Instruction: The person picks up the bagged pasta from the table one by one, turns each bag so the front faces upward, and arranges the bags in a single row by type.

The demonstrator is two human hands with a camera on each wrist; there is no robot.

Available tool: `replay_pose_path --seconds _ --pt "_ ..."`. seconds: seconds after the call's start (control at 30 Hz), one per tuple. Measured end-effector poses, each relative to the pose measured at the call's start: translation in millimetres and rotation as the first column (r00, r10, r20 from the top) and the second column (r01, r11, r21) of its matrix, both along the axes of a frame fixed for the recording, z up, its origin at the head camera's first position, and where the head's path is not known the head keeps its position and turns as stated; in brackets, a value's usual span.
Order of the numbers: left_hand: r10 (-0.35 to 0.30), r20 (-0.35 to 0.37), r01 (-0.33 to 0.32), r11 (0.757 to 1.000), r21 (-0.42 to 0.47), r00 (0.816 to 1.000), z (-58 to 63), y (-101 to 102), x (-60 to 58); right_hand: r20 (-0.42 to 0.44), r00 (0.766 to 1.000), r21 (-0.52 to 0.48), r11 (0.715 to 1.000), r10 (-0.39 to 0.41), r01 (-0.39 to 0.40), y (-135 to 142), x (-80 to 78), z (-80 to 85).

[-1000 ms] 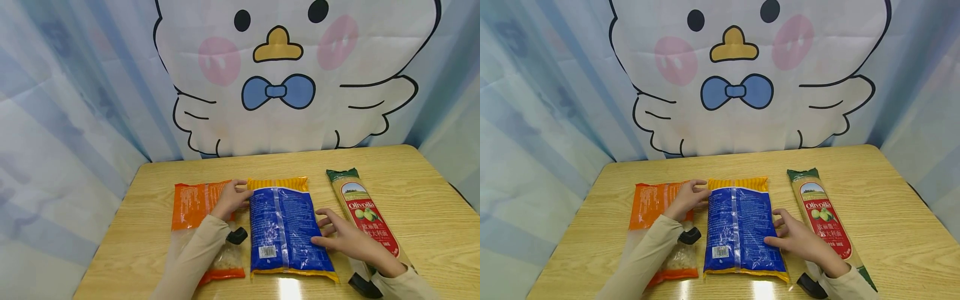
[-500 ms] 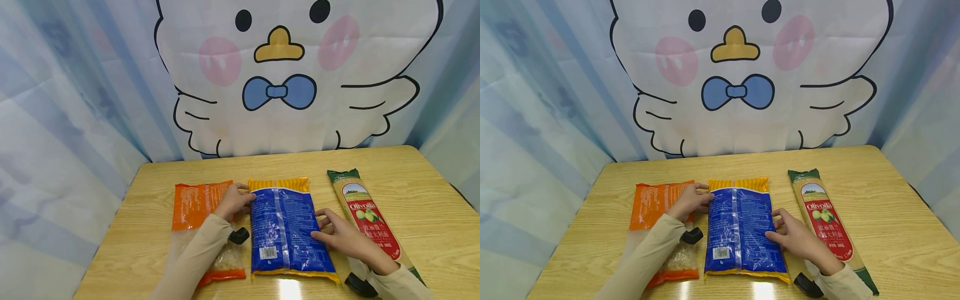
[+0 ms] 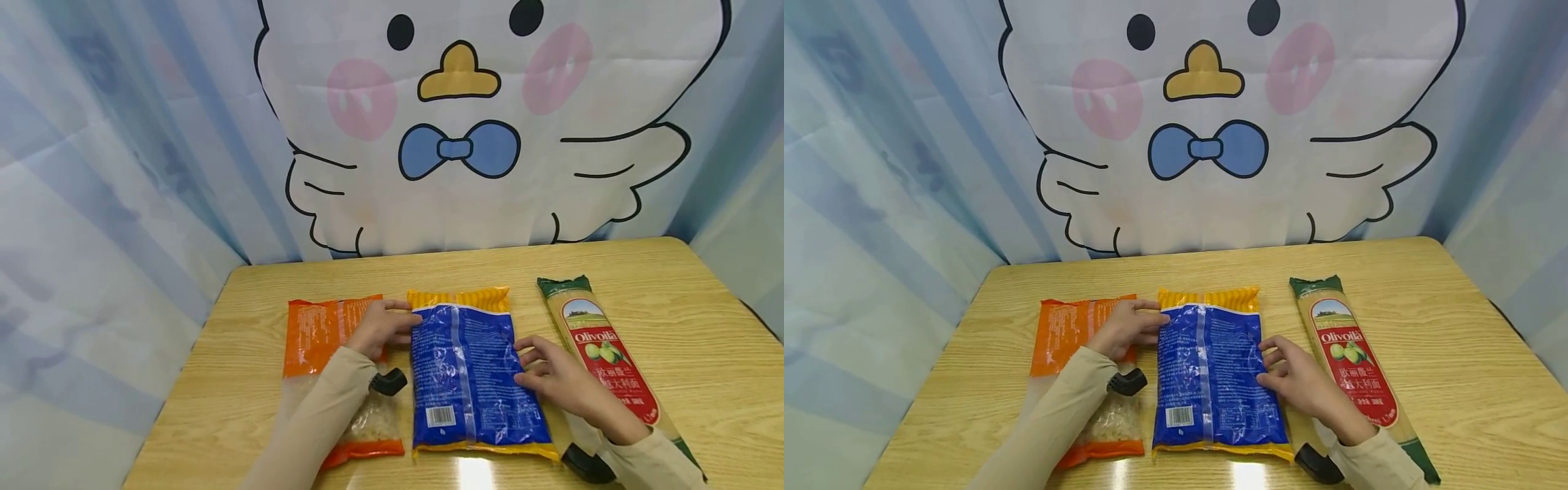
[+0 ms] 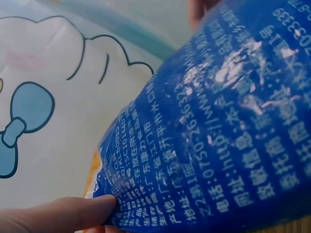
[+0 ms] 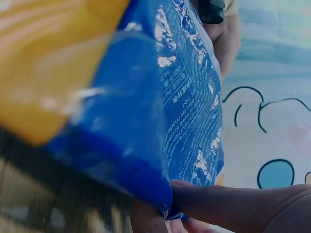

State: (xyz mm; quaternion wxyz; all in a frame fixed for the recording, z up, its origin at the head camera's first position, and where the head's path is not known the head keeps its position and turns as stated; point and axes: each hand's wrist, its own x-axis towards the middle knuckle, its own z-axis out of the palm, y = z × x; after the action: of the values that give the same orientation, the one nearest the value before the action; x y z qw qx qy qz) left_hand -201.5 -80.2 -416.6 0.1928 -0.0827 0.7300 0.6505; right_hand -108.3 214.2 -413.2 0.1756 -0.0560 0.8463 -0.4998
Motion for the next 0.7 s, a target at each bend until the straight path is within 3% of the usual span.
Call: replay_pose_path --seconds 0.27,0.5,0.7 --pt "-0.007 0.003 0.006 0.98 0.197 1.0 11.8 -3.2 4.1 0.034 0.999 -0.071 0.997 0.009 -0.006 5.8 -1.3 4.3" --pt "0.031 0.03 -0.036 0.976 0.215 0.999 28.0 4.5 7.2 0.053 0.999 -0.093 0.996 -0.001 0.006 4.6 -1.9 4.3" --pt "0.026 -0.003 -0.024 0.974 0.225 1.0 41.3 7.9 12.2 -0.008 1.0 -0.008 1.0 0.015 -0.015 -2.3 3.3 6.7"
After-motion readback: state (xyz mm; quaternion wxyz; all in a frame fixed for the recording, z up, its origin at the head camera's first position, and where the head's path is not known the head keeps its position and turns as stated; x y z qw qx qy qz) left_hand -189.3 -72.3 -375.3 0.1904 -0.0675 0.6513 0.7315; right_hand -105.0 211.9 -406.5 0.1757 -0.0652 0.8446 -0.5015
